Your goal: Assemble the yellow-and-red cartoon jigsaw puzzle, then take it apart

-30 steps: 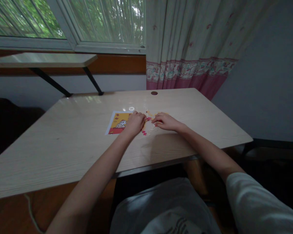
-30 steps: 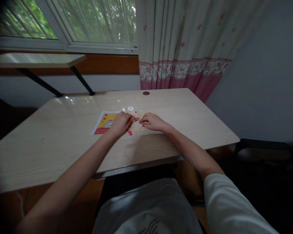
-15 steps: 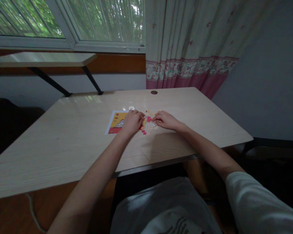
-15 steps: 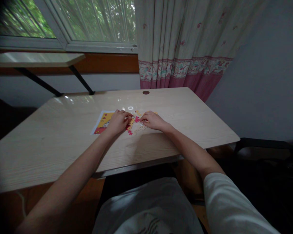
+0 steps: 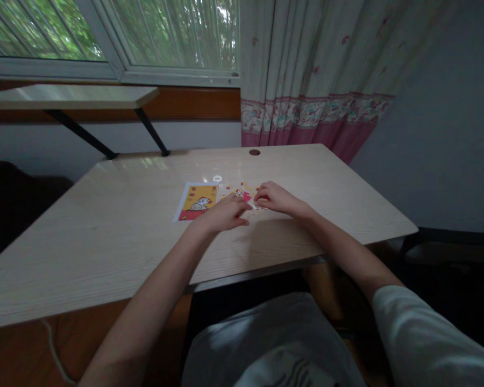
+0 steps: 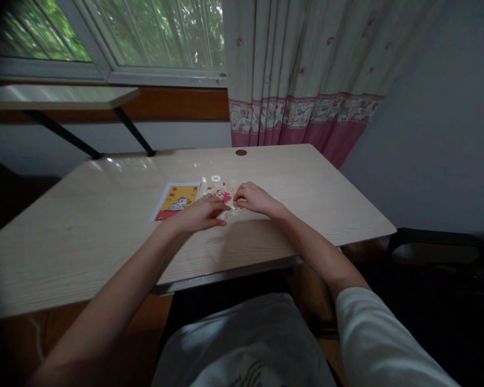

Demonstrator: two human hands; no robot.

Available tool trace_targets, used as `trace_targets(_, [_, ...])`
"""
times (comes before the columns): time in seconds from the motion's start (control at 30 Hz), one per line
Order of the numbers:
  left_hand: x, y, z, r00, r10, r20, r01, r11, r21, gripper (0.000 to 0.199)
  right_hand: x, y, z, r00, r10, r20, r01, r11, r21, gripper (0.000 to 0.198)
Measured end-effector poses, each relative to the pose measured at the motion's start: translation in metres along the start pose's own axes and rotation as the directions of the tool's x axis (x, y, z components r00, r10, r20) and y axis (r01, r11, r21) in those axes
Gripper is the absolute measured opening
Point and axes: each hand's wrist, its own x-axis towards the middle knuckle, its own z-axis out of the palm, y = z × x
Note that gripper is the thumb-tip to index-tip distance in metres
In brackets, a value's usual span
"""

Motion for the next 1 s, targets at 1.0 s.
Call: trace_targets(1.0, [0.004,-0.001,0.013,0.994,-0.032,-0.104,0.033,0.999,0.010,0.022,-0.015,-0.011,-0.027,0.964,-0.104,0.246,0.098,0.994,0.039,0.016])
